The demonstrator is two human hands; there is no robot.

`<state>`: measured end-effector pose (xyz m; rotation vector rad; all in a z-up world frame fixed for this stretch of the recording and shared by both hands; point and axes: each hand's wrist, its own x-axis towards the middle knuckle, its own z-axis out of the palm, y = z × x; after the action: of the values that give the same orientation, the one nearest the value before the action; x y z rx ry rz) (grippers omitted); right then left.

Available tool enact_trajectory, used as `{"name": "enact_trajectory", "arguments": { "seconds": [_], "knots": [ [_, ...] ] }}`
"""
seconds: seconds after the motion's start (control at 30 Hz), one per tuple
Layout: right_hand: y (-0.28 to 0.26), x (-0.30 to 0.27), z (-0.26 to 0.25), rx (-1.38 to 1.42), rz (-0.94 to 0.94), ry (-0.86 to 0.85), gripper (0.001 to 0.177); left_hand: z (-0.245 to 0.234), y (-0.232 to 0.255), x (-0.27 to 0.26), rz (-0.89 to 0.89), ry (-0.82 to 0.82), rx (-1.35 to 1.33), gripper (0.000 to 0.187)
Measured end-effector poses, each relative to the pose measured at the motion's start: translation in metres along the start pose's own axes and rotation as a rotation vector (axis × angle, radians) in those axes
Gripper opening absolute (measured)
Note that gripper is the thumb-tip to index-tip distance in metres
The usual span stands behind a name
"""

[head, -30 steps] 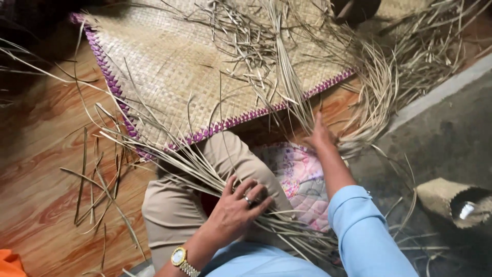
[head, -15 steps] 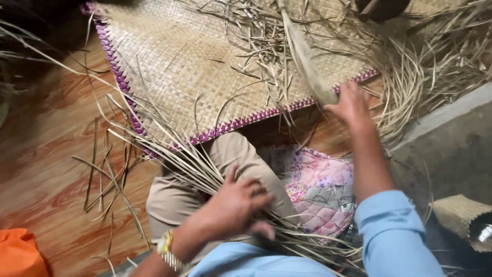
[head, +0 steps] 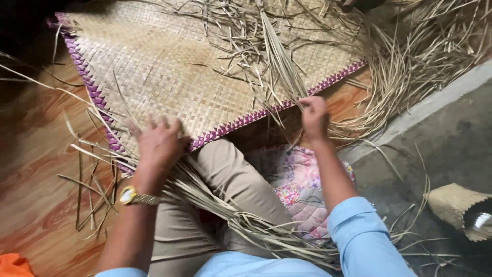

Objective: Weaving and braiding dried straw strands to create a traditional craft item or mat.

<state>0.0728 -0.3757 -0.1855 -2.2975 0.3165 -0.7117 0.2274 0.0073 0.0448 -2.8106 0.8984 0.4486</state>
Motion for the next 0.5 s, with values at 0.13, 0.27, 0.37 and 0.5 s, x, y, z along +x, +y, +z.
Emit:
{"name": "enact_trajectory", "arguments": {
  "seconds": [0.13,0.27,0.37,0.5],
  "knots": [
    [0.125,-0.006,-0.011,-0.181,0.561,-0.016,0.022,0.027,-0.032,-0.013,-0.145,-0.085,0.054,0.050],
    [0.150,-0.011,0.000,-0.320,0.831,-0.335,0.018,0.043,-0.035,-0.023,-0.102,-0.023,-0.059,0.064],
    [0.163,-0.012,0.016,-0.373,0.933,-0.339,0.017,0.020,-0.015,-0.036,0.020,0.231,-0.118,0.053],
    [0.122,0.009,0.017,-0.238,0.930,-0.340,0.022,-0.017,0.016,-0.051,-0.022,0.282,-0.143,0.038]
  ]
}}
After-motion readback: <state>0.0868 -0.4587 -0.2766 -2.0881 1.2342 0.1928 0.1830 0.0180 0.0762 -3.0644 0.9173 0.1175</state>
